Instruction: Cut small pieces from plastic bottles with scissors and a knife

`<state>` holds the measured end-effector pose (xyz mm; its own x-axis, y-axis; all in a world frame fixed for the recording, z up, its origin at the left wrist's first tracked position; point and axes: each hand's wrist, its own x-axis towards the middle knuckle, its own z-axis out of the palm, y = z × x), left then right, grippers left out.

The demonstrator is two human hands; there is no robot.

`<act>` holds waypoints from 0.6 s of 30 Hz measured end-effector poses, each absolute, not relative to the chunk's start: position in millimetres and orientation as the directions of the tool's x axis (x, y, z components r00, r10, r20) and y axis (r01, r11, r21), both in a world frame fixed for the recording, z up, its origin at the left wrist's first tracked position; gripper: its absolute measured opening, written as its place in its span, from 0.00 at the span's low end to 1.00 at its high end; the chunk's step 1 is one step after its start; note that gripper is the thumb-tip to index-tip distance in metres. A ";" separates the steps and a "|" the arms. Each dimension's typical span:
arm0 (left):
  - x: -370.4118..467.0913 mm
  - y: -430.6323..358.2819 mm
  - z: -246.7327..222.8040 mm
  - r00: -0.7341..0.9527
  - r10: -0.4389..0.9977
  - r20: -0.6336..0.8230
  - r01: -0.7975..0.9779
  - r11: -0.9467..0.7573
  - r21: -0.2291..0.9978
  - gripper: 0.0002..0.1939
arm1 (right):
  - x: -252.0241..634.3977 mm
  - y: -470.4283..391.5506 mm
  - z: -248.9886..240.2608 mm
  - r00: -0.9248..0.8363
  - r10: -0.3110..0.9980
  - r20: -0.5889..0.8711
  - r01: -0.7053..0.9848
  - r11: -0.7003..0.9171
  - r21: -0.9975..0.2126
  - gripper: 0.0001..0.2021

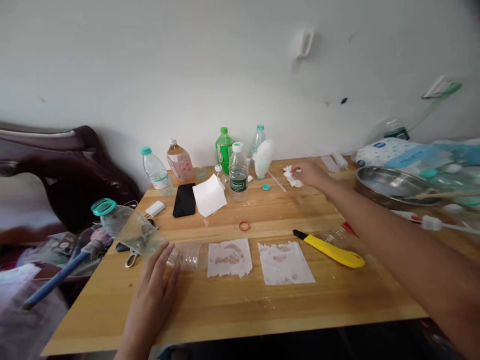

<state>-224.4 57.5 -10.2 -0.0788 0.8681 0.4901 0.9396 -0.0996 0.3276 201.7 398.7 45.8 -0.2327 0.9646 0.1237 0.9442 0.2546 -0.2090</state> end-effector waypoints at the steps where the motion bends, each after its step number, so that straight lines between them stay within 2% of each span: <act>1: -224.7 57.9 -10.5 -0.073 0.869 0.490 0.942 -0.102 0.321 0.23 | 209.3 408.1 46.7 -0.204 0.971 0.121 0.954 0.225 -0.198 0.12; 4: -225.4 58.2 -10.2 -0.065 0.873 0.483 0.947 -0.099 0.306 0.22 | 219.6 426.6 41.2 -0.194 0.977 0.086 0.962 0.207 -0.176 0.13; 12: -227.2 58.3 -9.9 -0.065 0.880 0.470 0.948 -0.092 0.304 0.22 | 213.8 441.8 9.2 -0.335 0.940 -0.067 0.933 0.320 -0.166 0.15; 16: -228.6 57.7 -11.3 -0.058 0.878 0.475 0.949 -0.099 0.299 0.22 | 214.4 451.5 10.9 -0.353 0.934 -0.063 0.921 0.334 -0.201 0.14; 18: -228.6 57.4 -11.5 -0.061 0.879 0.473 0.948 -0.097 0.304 0.22 | 215.0 456.1 16.4 -0.343 0.939 -0.013 0.914 0.330 -0.238 0.13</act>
